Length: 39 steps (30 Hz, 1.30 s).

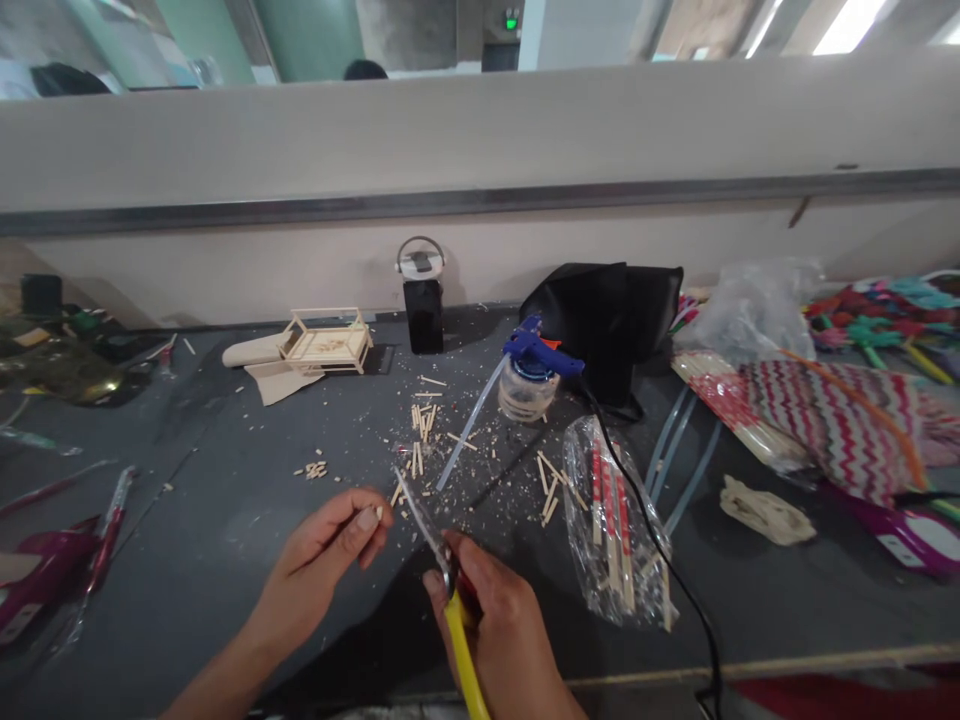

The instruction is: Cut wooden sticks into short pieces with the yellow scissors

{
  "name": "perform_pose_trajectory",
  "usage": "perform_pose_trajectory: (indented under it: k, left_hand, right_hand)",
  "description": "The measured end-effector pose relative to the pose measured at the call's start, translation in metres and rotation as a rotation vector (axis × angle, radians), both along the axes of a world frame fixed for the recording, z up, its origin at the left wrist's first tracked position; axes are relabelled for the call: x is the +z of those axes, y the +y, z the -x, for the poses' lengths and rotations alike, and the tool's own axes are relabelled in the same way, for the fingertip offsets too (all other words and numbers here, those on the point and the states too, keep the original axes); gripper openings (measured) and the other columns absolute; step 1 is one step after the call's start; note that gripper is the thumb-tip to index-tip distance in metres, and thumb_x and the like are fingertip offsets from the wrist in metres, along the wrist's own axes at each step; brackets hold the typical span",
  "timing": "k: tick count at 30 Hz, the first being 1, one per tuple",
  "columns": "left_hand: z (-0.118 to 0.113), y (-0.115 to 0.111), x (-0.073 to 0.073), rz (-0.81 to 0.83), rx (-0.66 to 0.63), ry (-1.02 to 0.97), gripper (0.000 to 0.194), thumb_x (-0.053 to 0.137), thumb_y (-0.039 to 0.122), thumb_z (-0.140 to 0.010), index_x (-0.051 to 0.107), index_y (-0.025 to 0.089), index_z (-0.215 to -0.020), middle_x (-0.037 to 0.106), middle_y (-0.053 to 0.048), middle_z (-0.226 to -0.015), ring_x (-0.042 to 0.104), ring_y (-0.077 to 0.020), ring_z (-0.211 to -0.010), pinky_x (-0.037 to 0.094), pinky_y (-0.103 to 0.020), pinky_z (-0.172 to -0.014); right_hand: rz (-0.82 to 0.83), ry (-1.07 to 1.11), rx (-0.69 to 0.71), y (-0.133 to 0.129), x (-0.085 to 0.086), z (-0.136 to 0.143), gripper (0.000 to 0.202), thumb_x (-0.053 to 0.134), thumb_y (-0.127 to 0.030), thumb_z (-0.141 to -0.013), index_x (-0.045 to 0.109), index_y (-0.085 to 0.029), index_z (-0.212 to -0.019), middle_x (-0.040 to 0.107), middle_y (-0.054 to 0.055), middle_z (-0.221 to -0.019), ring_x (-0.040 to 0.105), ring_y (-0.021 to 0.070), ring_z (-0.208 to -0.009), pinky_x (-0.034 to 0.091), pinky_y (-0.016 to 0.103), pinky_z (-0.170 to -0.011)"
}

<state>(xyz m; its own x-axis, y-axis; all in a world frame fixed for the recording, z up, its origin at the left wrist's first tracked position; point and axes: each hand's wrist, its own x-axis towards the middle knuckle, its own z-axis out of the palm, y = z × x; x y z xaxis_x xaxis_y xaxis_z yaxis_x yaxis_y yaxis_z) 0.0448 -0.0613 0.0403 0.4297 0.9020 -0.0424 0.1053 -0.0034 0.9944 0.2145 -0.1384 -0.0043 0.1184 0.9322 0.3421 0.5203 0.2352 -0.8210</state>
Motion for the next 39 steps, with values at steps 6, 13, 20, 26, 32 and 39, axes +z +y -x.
perform_pose_trajectory:
  k: [6, 13, 20, 26, 32, 39]
  left_hand:
    - [0.001, 0.0, 0.001, -0.119, -0.102, 0.19, 0.019, 0.05, 0.032, -0.091, 0.061, 0.019, -0.083, 0.055, 0.001, -0.071, 0.049, -0.0129, -0.065, 0.039, -0.024, -0.059]
    - [-0.008, -0.011, -0.003, -0.305, -0.197, 0.326, 0.009, 0.053, 0.019, -0.086, 0.059, 0.02, -0.08, 0.062, 0.0, -0.077, 0.056, -0.0142, -0.071, 0.041, -0.024, -0.06]
    - [-0.013, -0.017, -0.006, -0.368, -0.202, 0.367, 0.011, 0.053, 0.019, -0.086, 0.06, 0.019, -0.077, 0.063, -0.001, -0.073, 0.056, -0.0145, -0.066, 0.04, -0.025, -0.059]
    - [-0.016, -0.017, -0.005, -0.199, -0.204, 0.271, 0.012, 0.056, 0.023, -0.085, 0.062, 0.019, -0.074, 0.063, -0.001, -0.072, 0.056, -0.0152, -0.067, 0.041, -0.027, -0.062]
    - [-0.008, -0.003, -0.001, 0.231, -0.034, -0.142, 0.012, 0.068, 0.028, -0.077, 0.062, 0.018, -0.074, 0.055, 0.003, -0.063, 0.045, -0.0097, -0.056, 0.035, -0.022, -0.054]
    - [-0.001, 0.009, 0.006, 0.345, -0.03, -0.428, 0.011, 0.071, 0.023, -0.074, 0.063, 0.016, -0.07, 0.058, 0.002, -0.061, 0.045, -0.0085, -0.054, 0.034, -0.02, -0.051]
  right_hand:
    - [0.029, 0.083, -0.057, -0.005, 0.008, 0.001, 0.023, 0.06, -0.027, -0.087, 0.068, -0.019, -0.107, 0.071, 0.0, -0.075, 0.066, 0.0124, -0.055, 0.056, 0.017, -0.06]
    - [0.035, 0.08, -0.144, -0.002, 0.014, 0.0, 0.03, 0.063, -0.03, -0.085, 0.064, -0.022, -0.114, 0.066, -0.004, -0.067, 0.063, 0.0108, -0.052, 0.055, 0.015, -0.053]
    - [-0.011, 0.066, -0.085, 0.0, 0.008, 0.002, 0.036, 0.063, -0.026, -0.085, 0.059, -0.021, -0.121, 0.067, -0.003, -0.073, 0.065, 0.0103, -0.056, 0.056, 0.015, -0.057]
    - [0.01, 0.075, -0.077, 0.0, 0.011, 0.003, 0.031, 0.057, -0.022, -0.087, 0.063, -0.02, -0.117, 0.067, -0.002, -0.074, 0.065, 0.0109, -0.055, 0.056, 0.017, -0.058]
    - [0.07, 0.138, -0.065, -0.001, 0.014, 0.004, 0.028, 0.057, -0.025, -0.088, 0.063, -0.02, -0.115, 0.064, -0.002, -0.07, 0.062, 0.0106, -0.054, 0.055, 0.017, -0.057]
    - [0.061, -0.022, 0.144, -0.005, 0.004, -0.003, 0.03, 0.054, -0.021, -0.089, 0.06, -0.018, -0.119, 0.071, 0.005, -0.088, 0.069, 0.0162, -0.076, 0.057, 0.023, -0.074]
